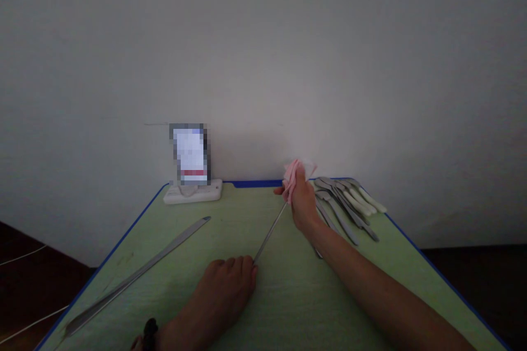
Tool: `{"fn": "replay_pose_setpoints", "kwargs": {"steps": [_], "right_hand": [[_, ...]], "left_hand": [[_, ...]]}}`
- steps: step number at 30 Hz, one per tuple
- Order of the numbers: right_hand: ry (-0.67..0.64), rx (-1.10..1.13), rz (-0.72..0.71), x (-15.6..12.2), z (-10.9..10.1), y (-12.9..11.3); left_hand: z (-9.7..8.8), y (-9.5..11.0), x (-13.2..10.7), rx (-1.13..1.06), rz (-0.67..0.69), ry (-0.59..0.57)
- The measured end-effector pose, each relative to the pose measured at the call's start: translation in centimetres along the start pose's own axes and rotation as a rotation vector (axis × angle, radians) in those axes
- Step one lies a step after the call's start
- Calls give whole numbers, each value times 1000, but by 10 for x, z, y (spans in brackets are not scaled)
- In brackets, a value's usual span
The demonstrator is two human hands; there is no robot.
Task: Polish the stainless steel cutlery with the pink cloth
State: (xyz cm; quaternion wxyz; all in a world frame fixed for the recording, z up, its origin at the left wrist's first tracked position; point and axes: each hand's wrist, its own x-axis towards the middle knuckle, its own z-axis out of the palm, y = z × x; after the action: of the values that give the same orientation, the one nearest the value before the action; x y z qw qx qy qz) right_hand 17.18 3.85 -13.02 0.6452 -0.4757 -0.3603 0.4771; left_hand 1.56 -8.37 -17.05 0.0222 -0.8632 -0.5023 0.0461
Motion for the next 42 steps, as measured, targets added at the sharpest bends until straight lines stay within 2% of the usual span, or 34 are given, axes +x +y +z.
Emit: {"fn": "replay_pose_setpoints", "kwargs": {"steps": [6, 8, 11, 13, 15, 20, 26, 30, 35, 39, 42], "right_hand": [[-128, -149, 33, 5, -5, -7], [-185, -127, 30, 10, -7, -15], [-201, -80, -54, 16, -9, -23], [-216, -100, -90, 17, -10, -22], [-245, -111, -64, 16, -9, -16], [-279, -109, 34, 3, -2, 0], [-438, -225, 93, -29, 13, 10], [-451, -193, 116, -38, 18, 12], [-490, -296, 57, -30, 14, -7], [-757, -431, -45, -27, 6, -22], [-950, -663, -141, -31, 1, -30]], "left_hand": [[-4, -1, 2, -41, -38, -63], [-7, -2, 4, -60, -57, -87], [-10, -5, 6, -81, -64, -102], [-11, -7, 6, -89, -68, -101], [-10, -7, 6, -97, -80, -106], [-10, -7, 5, -108, -112, -97], [-9, -8, 10, -113, -131, -101], [-9, -14, 13, -159, -131, -71], [-10, -27, 12, -407, -110, 41], [-5, -38, 13, -749, -157, 179], [1, -45, 17, -1034, -206, 277]]}}
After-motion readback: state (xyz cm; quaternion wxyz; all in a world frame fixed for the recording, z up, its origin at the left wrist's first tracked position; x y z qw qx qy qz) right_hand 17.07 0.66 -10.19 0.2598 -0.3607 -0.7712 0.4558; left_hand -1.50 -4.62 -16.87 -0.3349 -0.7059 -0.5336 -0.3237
